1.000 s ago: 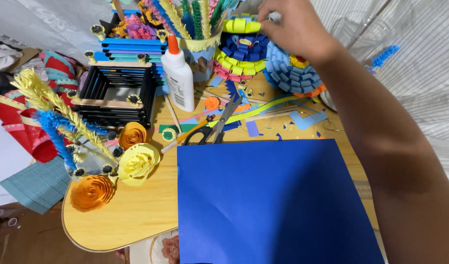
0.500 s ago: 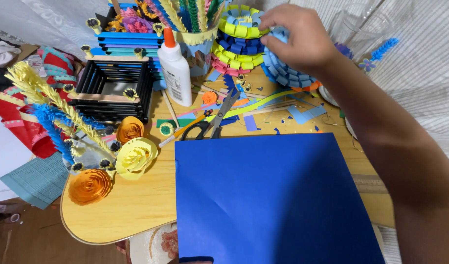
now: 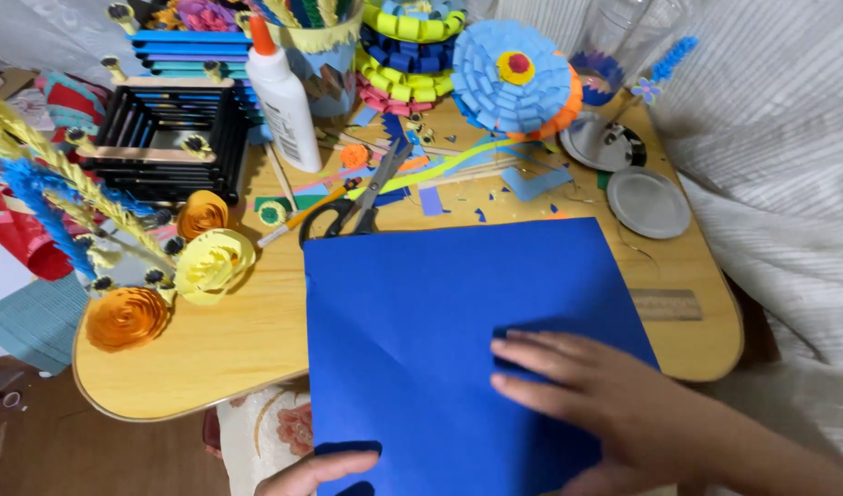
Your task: The person is coiling a small orange paper strip, applying glue, and then measuring and marking a blue sheet of paper with a ruler and pencil for a craft project.
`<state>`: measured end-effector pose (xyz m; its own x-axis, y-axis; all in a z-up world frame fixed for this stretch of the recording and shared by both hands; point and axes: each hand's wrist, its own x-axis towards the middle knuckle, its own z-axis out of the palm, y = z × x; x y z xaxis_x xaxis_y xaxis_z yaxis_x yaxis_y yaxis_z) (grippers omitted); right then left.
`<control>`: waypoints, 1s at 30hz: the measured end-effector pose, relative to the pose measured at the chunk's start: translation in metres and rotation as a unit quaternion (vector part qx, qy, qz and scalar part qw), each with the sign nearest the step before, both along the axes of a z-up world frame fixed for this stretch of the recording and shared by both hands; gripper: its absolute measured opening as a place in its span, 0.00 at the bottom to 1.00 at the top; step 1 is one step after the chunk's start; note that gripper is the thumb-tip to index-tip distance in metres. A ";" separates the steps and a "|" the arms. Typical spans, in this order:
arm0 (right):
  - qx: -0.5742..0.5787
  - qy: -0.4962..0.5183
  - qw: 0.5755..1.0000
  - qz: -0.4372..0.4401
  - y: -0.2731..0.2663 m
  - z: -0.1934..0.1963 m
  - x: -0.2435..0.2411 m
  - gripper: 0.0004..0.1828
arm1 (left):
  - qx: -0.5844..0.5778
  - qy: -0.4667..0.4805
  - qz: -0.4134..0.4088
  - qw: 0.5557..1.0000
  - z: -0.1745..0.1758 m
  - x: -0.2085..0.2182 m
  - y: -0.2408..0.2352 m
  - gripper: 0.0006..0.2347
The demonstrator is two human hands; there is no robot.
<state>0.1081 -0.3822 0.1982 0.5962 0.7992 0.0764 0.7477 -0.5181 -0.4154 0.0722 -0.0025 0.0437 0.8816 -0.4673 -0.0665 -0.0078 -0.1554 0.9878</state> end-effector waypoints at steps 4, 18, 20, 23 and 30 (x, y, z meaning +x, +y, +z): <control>-0.049 -0.046 0.998 -0.012 -0.008 -0.019 -0.033 0.52 | -0.081 0.024 0.030 0.996 0.010 -0.008 -0.020 0.14; -0.068 -0.244 0.948 -0.190 -0.053 -0.043 -0.080 0.33 | -0.144 -0.052 0.000 0.988 0.089 0.012 -0.052 0.23; -0.038 -0.261 0.936 -0.234 -0.059 -0.026 -0.074 0.25 | -0.125 -0.022 0.009 0.992 0.112 0.018 -0.057 0.26; 0.047 -0.271 0.914 -0.300 -0.068 -0.005 -0.063 0.18 | -0.087 -0.061 0.015 0.994 0.140 0.034 -0.069 0.33; 0.063 -0.329 0.882 -0.332 -0.068 0.030 -0.043 0.15 | -0.093 -0.173 0.078 0.977 0.171 0.045 -0.091 0.29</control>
<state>0.0653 -0.4503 0.2281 0.7230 0.2503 0.6440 0.3973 -0.9131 -0.0912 0.1170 -0.0939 0.2149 0.8978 -0.3006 0.3220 -0.3376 0.0000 0.9413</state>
